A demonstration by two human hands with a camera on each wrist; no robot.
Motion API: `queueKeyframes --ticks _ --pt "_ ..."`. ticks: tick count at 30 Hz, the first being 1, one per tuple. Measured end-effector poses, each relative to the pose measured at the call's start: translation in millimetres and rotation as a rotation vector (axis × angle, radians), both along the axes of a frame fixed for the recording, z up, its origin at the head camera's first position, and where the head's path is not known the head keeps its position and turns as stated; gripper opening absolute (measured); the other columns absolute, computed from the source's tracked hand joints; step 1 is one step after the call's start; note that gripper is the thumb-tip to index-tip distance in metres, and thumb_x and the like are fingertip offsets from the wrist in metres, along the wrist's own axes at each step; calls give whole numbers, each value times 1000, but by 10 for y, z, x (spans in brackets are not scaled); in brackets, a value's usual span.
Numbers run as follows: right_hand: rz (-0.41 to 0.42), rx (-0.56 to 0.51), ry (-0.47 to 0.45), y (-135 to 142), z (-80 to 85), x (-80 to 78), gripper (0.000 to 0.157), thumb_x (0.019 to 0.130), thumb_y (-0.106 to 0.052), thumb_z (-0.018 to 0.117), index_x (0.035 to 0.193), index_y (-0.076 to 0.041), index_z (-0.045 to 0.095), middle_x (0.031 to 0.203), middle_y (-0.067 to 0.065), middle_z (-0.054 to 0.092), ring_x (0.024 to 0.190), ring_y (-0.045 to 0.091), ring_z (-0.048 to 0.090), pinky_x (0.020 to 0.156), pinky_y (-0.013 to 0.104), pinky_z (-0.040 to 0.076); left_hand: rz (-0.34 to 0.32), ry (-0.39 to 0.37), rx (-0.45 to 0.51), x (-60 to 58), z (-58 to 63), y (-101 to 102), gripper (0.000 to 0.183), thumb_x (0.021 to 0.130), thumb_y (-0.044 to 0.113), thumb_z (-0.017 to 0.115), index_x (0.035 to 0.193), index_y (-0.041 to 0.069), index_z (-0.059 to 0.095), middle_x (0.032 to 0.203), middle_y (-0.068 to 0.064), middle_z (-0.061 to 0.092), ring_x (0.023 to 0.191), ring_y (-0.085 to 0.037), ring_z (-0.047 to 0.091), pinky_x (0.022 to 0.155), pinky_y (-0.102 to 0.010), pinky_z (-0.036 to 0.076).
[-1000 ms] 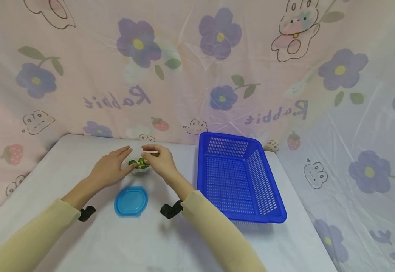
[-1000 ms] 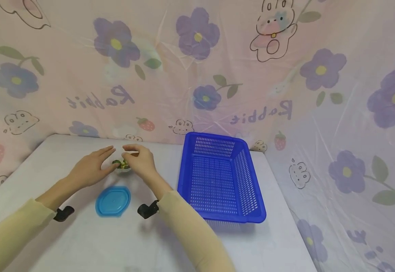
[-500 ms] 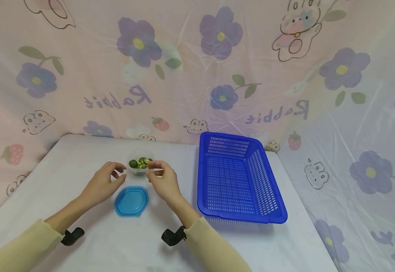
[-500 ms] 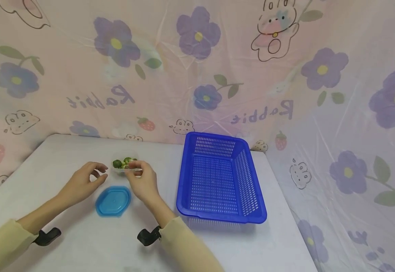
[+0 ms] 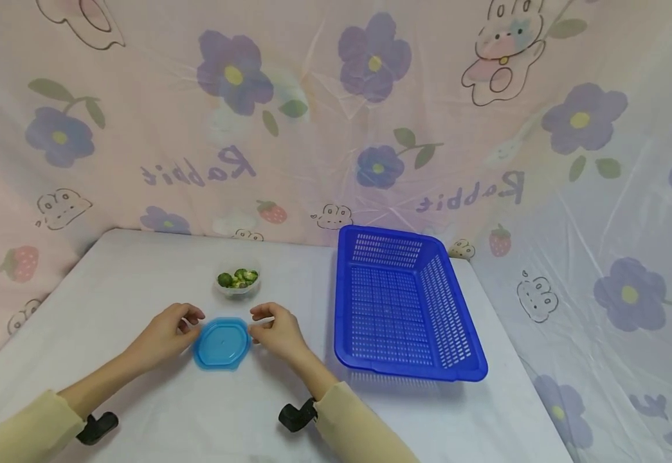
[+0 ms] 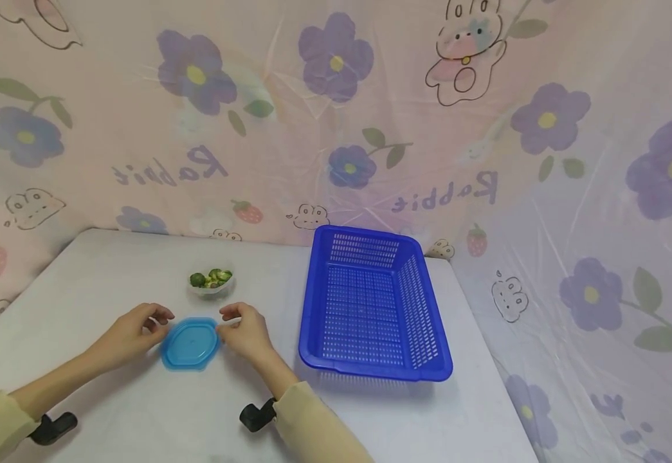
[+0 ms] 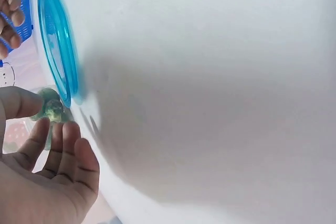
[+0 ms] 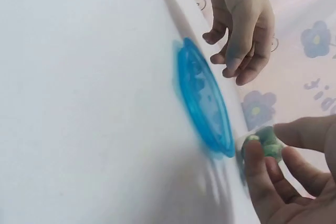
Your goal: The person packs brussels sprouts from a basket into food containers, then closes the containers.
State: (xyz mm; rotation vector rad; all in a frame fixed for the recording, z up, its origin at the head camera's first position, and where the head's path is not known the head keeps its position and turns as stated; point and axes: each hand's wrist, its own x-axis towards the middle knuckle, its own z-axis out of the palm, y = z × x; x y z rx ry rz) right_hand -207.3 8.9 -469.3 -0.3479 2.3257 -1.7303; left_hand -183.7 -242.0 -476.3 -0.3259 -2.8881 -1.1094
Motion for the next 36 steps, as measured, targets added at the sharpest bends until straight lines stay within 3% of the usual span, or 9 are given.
queueKeyframes --ticks 8,14,27,36 --pt "42 86 -22 -22 -102 -3 32 89 3 76 119 0 69 110 9 69 72 8 66 62 24 60 -21 -63 -26 9 -20 -49 26 91 -1 70 115 -8 64 102 -12 65 91 -22 61 72 -31 56" --pt "66 116 4 -38 -162 2 32 87 4 77 118 1 69 107 7 70 71 6 65 64 22 58 -29 -104 -20 21 -23 -55 24 93 -1 68 115 -7 64 96 -7 65 87 -20 59 70 -29 55" --pt "55 169 47 -78 -203 -2 29 86 6 78 114 -1 73 106 6 74 73 4 66 65 19 56 -38 -135 -23 -6 -42 -57 21 93 -3 66 114 -8 66 96 -8 67 87 -20 61 70 -28 55" --pt "26 169 55 -72 -212 10 29 86 7 77 114 0 76 101 4 76 73 1 64 65 18 55 -3 -149 4 3 -21 -38 23 94 -2 67 116 -8 67 103 -12 71 87 -19 64 66 -27 56"
